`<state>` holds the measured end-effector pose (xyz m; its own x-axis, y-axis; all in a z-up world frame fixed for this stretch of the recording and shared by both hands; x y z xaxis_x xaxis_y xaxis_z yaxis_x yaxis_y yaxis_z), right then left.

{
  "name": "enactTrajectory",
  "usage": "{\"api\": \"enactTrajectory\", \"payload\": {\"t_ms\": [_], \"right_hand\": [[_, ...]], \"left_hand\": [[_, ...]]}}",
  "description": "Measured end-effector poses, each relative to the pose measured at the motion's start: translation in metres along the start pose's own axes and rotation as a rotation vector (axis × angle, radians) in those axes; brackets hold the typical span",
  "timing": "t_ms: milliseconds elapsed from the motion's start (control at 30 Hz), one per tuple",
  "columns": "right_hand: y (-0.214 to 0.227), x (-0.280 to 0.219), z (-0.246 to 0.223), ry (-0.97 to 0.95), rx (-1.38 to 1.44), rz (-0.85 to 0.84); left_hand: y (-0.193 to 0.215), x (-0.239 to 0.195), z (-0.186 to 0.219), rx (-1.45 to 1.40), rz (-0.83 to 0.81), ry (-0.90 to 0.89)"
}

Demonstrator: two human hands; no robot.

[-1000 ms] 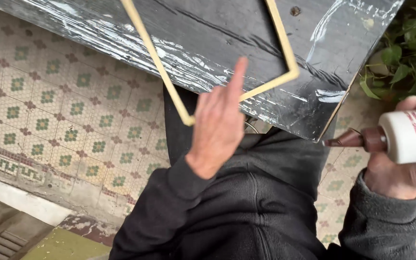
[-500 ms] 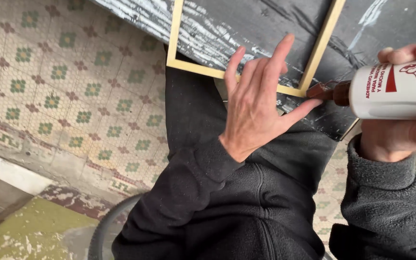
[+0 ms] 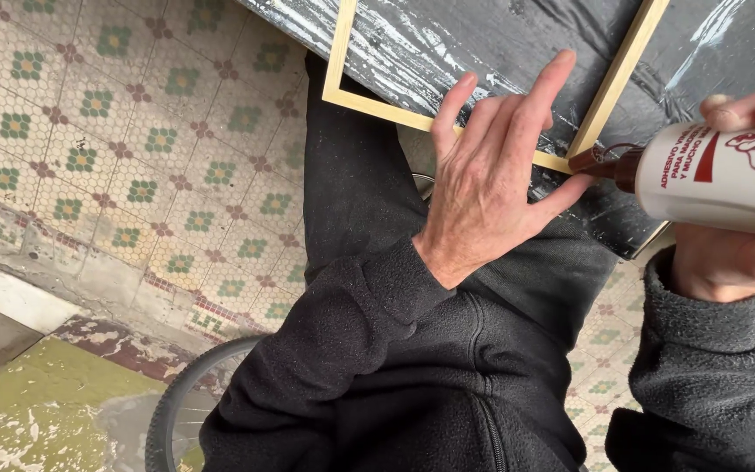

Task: The person sits and applies wood glue from a bottle to the mitered corners of a wooden picture frame, presses the frame joints together by hand, and then sands the frame edges with a sanding block, working on their lap next to a workbench.

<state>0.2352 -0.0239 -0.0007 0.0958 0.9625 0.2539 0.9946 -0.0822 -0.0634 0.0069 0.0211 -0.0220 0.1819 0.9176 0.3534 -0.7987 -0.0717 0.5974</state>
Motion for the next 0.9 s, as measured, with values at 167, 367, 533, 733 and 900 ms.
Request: {"api": "enactTrajectory", "payload": {"t_ms": [167,367,533,733,900], "right_hand": [[-0.007,-0.004,-0.007,0.019,-0.028,0.022],[-0.021,0.012,-0.02,-0.014,-0.121,-0.153],[-0.018,0.008,-0.022,-0.094,-0.158,-0.18],[-0.02,0.013,-0.019,-0.073,-0.173,-0.196],[-0.012,0.007,-0.017,-0.074,-0.109,-0.211]], "left_hand": [[0.008,0.003,0.001,0.01,-0.002,-0.039],[0.008,-0.004,-0.004,0.042,-0.061,-0.12],[0.002,-0.006,-0.006,0.043,-0.026,-0.122],[0.0,-0.008,-0.005,0.079,-0.02,-0.125],[0.0,-0.01,-0.004,0.05,-0.012,-0.118]]}}
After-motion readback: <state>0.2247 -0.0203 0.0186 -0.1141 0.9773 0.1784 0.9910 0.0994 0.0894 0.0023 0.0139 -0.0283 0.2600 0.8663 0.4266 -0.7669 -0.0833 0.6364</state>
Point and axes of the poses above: each hand's wrist, its own x-axis towards the middle knuckle, its own y-axis out of the back of the hand, z = x × y, the point moved 5 cm from there along x, towards the middle knuckle, and after that the axes turned 15 degrees about x, right-handed, at the moved point
